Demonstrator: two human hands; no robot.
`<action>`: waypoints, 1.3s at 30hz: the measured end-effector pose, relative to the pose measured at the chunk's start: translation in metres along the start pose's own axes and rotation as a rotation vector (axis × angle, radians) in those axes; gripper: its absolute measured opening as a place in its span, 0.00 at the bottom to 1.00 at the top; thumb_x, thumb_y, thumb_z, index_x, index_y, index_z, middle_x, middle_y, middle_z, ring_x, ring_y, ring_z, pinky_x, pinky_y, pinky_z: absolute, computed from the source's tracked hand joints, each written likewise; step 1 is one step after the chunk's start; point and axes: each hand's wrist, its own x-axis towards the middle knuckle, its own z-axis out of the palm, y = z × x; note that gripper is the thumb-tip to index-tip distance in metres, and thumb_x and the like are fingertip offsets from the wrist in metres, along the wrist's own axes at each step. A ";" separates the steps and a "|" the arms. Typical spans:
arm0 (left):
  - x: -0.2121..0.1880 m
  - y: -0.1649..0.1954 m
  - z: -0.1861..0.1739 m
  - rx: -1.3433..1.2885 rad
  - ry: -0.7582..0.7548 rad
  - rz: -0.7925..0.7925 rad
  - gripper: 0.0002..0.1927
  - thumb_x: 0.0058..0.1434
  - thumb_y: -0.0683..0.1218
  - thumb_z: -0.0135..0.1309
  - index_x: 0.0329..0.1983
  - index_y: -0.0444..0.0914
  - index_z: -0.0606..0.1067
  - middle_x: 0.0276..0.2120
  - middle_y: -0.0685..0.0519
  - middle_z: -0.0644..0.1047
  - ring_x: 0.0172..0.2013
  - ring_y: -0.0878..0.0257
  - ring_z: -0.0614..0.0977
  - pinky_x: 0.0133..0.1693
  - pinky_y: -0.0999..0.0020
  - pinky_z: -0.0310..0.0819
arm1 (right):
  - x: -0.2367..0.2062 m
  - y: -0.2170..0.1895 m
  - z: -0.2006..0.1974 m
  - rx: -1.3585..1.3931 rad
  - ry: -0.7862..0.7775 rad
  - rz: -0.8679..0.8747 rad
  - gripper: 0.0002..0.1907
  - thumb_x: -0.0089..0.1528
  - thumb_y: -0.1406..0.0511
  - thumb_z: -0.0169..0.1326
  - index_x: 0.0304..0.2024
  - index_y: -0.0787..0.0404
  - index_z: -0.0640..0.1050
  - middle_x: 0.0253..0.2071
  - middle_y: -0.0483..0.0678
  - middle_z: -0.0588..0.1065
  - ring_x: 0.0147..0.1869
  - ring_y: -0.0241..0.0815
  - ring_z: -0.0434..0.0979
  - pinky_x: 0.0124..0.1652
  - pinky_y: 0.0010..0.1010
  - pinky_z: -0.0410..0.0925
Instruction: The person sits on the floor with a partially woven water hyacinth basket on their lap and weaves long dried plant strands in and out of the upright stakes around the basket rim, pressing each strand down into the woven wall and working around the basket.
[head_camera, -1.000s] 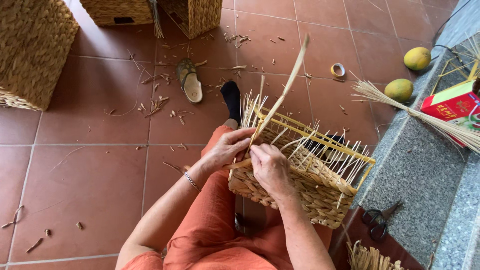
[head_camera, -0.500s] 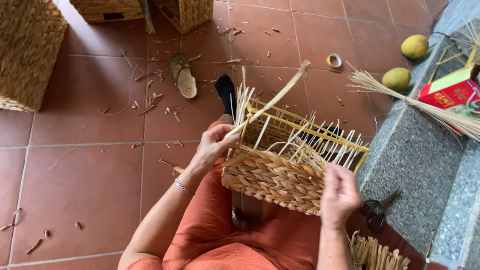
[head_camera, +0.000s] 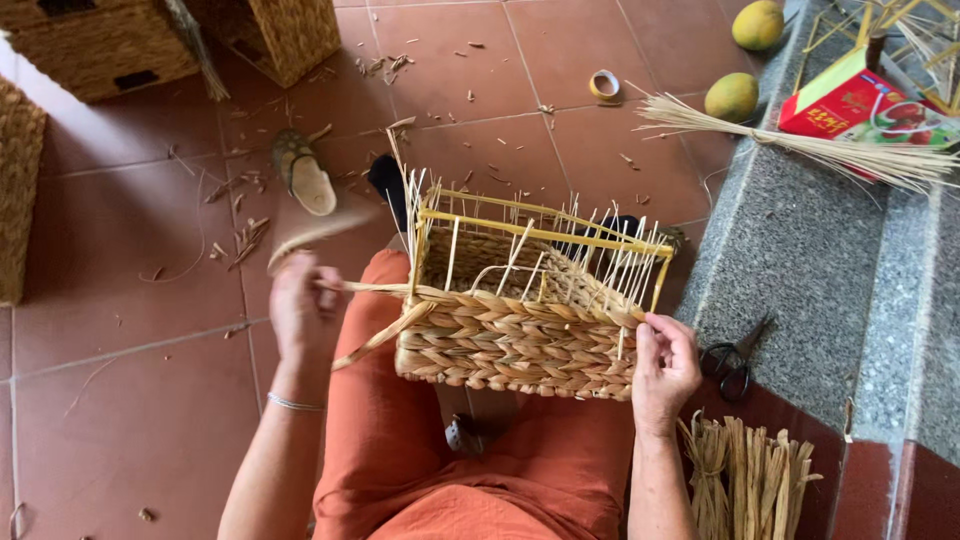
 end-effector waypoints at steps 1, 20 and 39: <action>0.002 0.007 -0.001 -0.063 0.043 0.016 0.11 0.74 0.51 0.53 0.44 0.39 0.71 0.30 0.46 0.76 0.21 0.67 0.67 0.26 0.72 0.62 | 0.000 -0.007 -0.001 -0.060 0.017 -0.076 0.07 0.67 0.74 0.60 0.47 0.64 0.80 0.48 0.48 0.77 0.43 0.33 0.72 0.42 0.19 0.67; -0.063 0.063 0.040 1.430 -0.504 0.583 0.08 0.61 0.45 0.59 0.42 0.39 0.80 0.36 0.49 0.81 0.37 0.49 0.83 0.39 0.58 0.77 | -0.024 -0.177 0.188 0.054 -0.941 -0.070 0.06 0.67 0.72 0.48 0.47 0.65 0.71 0.33 0.53 0.80 0.20 0.36 0.79 0.17 0.26 0.72; -0.023 0.046 0.009 1.383 -0.187 0.749 0.15 0.54 0.42 0.64 0.45 0.37 0.78 0.43 0.45 0.80 0.45 0.47 0.80 0.47 0.57 0.75 | -0.037 -0.141 0.220 -0.151 -0.594 -0.370 0.11 0.57 0.71 0.63 0.30 0.60 0.71 0.20 0.47 0.76 0.23 0.44 0.79 0.25 0.40 0.71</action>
